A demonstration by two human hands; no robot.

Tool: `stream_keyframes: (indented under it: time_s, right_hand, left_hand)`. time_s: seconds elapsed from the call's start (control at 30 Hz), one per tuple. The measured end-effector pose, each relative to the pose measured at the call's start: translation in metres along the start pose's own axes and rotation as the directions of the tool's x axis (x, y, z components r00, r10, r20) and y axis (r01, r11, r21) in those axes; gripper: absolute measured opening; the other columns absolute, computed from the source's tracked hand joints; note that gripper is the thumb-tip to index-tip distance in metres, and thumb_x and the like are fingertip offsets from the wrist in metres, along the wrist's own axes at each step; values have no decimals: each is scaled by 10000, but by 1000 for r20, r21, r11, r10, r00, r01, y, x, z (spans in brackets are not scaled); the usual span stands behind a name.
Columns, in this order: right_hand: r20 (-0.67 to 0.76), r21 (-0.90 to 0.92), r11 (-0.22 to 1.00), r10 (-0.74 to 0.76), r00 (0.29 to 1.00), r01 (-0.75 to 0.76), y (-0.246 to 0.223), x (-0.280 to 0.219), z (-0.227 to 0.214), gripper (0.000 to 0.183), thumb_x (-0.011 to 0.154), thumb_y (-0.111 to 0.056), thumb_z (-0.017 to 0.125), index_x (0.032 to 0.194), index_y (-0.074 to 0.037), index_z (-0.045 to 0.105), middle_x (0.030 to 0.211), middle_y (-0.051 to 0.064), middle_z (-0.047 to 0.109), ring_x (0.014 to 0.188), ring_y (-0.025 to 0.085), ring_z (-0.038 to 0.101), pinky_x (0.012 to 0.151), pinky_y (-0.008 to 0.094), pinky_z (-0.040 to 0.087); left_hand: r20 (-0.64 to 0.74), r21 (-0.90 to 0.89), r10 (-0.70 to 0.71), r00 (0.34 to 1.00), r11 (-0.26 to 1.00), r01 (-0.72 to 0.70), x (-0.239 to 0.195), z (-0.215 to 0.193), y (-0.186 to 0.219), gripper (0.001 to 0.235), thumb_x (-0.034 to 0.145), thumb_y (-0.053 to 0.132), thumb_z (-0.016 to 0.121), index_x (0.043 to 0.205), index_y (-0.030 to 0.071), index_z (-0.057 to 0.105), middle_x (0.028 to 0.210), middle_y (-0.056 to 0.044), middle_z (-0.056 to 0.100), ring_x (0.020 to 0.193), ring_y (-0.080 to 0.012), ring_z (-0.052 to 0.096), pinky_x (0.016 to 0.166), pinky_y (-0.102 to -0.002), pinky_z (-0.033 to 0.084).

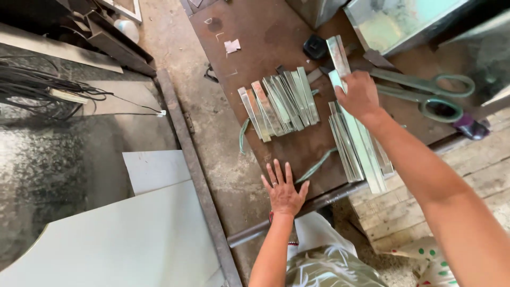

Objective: Organizing, measuring, and bundling small metal strips on a workshop table.

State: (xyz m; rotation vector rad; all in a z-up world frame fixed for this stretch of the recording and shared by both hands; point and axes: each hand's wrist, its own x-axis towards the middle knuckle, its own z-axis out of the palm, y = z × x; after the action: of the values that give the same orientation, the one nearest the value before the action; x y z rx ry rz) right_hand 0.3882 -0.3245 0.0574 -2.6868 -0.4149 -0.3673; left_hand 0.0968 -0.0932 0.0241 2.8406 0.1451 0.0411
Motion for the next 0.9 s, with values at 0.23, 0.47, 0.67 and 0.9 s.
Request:
stream_keyframes:
  time_s: [0.23, 0.47, 0.67, 0.9]
  right_hand:
    - [193, -133, 990, -12, 981, 38, -9, 140, 78, 648, 913, -354, 720, 1463, -61, 543, 1351, 204, 622, 1353, 419, 474, 1157, 588, 343]
    - [462, -407, 911, 138, 876, 72, -13, 169, 93, 965, 802, -510, 752, 1589, -141, 334, 1515, 228, 453, 1452, 443, 297, 1118, 743, 90]
    - [136, 90, 986, -151, 979, 140, -82, 82, 28, 781, 940, -335, 779, 1583, -105, 401, 1466, 209, 554, 1352, 432, 482, 1137, 662, 358]
    - [667, 652, -430, -68, 742, -625, -184, -96, -9, 759, 849, -173, 766, 1503, -121, 386, 1226, 111, 629, 1108, 286, 685, 936, 455, 621]
  left_hand:
    - [22, -16, 14, 1000, 1000, -13, 3, 3, -1, 946, 873, 660, 628, 1568, 69, 378, 1691, -235, 140, 1553, -461, 87, 1183, -686, 101]
    - [-14, -71, -16, 1000, 997, 15, 0, 8, -6, 921, 898, 671, 649, 1580, 98, 416, 1722, -205, 175, 1583, -439, 113, 1204, -683, 115]
    - [-36, -81, -19, 999, 997, 16, -3, 6, -8, 919, 884, 676, 650, 1572, 108, 430, 1715, -207, 200, 1588, -444, 133, 1201, -707, 145]
    - [-49, -198, -31, 998, 980, 21, 1, -16, -10, 819, 846, 589, 698, 1495, 135, 492, 1679, -187, 282, 1568, -424, 212, 1205, -684, 193]
